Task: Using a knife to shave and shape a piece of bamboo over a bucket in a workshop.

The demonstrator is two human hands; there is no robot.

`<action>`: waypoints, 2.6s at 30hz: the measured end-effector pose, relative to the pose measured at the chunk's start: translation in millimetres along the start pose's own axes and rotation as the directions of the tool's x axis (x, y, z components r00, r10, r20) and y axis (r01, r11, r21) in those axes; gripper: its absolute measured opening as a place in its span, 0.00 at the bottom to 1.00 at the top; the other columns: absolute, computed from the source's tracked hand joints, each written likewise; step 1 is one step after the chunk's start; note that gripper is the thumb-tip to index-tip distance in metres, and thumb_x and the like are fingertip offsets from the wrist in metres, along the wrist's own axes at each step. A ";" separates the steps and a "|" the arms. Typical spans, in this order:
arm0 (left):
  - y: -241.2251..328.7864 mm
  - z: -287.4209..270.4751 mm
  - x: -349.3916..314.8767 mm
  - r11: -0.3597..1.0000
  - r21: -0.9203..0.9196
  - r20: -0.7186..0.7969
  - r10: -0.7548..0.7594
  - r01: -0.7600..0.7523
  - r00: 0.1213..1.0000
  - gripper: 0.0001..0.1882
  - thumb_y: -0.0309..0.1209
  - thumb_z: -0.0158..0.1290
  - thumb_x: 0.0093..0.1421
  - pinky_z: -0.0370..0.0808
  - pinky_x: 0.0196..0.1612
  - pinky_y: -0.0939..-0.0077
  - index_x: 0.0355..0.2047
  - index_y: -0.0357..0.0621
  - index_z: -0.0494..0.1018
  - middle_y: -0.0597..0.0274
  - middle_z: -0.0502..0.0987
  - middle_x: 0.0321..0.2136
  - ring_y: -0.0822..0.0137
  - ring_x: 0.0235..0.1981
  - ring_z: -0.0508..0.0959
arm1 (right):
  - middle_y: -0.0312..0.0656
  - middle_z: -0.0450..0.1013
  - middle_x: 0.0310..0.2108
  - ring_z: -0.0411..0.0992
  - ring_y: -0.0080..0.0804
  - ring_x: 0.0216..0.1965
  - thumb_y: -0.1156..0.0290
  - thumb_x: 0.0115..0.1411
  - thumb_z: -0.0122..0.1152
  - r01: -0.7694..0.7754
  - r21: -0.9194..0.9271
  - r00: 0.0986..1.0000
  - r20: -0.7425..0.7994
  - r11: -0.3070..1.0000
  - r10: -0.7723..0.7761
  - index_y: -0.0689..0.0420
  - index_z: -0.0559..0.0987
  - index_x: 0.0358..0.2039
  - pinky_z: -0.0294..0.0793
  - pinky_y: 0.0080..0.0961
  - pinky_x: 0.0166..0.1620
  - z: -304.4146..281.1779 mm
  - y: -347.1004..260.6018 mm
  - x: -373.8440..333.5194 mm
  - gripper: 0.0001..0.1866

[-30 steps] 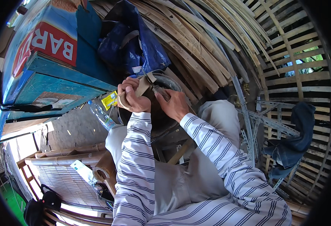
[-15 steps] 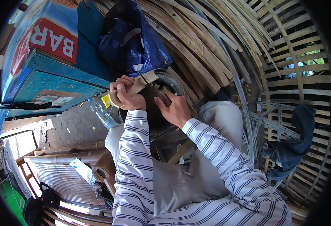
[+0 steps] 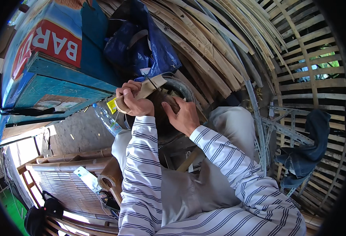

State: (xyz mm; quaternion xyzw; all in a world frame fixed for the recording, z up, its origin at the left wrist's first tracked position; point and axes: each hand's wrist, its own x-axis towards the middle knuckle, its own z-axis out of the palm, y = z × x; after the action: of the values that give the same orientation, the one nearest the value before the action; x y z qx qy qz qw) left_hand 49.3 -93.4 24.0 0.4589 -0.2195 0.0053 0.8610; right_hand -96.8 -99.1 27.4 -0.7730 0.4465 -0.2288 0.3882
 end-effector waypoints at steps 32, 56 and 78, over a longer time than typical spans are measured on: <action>-2.7 -0.1 0.7 0.998 -0.020 0.135 0.068 -0.066 0.989 0.13 0.28 0.41 0.64 0.61 0.22 0.75 0.22 0.45 0.54 0.60 0.61 0.14 0.71 0.16 0.61 | 0.61 0.77 0.40 0.76 0.59 0.43 0.69 0.54 0.67 -0.007 -0.118 0.962 0.271 0.993 0.039 0.67 0.72 0.53 0.75 0.42 0.48 -47.1 -2.4 11.5 0.28; -4.9 10.8 -12.1 0.994 -0.041 0.163 0.108 -0.103 0.981 0.14 0.30 0.44 0.65 0.59 0.22 0.74 0.23 0.40 0.57 0.60 0.61 0.14 0.70 0.16 0.60 | 0.54 0.80 0.31 0.82 0.46 0.33 0.71 0.54 0.70 0.279 -0.004 0.958 -0.066 0.960 -0.279 0.68 0.79 0.46 0.81 0.31 0.36 -32.1 -0.5 -2.4 0.21; -9.2 12.0 -15.8 0.989 -0.020 0.173 0.151 -0.149 0.973 0.14 0.30 0.45 0.63 0.60 0.22 0.74 0.22 0.40 0.57 0.60 0.60 0.15 0.70 0.16 0.60 | 0.55 0.80 0.31 0.81 0.49 0.33 0.71 0.53 0.70 0.167 0.001 0.986 -0.026 0.986 -0.167 0.66 0.78 0.47 0.80 0.33 0.36 -25.8 7.5 2.0 0.21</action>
State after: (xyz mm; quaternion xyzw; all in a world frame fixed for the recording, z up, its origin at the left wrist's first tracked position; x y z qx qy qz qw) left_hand 32.5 -105.2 16.5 0.4366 -0.3280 0.0294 0.8372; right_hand -117.7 -113.4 36.7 -0.8042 0.3847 -0.2712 0.3629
